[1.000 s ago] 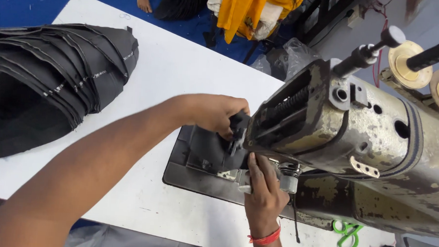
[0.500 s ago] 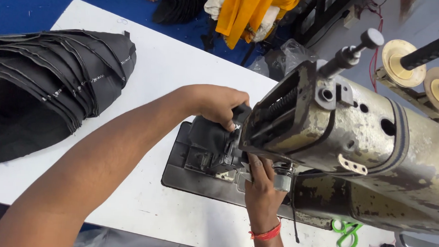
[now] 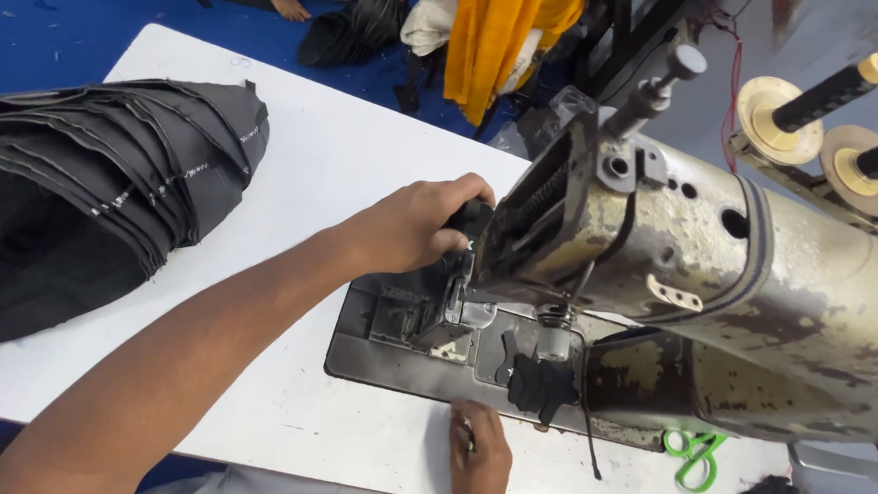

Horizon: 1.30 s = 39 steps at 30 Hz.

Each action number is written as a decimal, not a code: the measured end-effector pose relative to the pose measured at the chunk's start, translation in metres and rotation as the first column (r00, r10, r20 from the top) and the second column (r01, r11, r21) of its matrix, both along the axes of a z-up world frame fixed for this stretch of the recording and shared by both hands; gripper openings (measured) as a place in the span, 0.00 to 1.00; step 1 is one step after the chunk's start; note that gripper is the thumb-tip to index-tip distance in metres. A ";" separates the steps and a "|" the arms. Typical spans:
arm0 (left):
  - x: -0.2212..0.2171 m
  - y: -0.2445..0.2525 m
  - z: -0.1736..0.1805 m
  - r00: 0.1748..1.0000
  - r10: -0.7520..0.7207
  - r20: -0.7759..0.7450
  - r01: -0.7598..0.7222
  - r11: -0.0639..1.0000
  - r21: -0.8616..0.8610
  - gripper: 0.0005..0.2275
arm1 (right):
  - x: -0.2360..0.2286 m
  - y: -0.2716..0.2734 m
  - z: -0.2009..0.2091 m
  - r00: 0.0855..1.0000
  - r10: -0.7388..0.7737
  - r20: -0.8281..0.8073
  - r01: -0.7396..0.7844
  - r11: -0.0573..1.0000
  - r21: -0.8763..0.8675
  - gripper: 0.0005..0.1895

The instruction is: The person sews black slipper uppers using an industrial sewing machine. They guide the slipper under the needle, stitch along the edges, trim threads with scissors, and place finished units aside while continuing with the next item.

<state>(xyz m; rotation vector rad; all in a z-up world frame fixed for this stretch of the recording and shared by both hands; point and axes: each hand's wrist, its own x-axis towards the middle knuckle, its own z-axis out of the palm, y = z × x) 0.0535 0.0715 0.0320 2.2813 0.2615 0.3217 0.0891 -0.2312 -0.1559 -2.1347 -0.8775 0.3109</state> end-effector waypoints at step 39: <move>-0.249 -0.091 -0.195 0.636 0.754 -0.163 -0.602 0.618 0.506 0.18 | 0.001 -0.001 -0.015 0.987 0.050 0.150 -0.057 0.997 0.042 0.12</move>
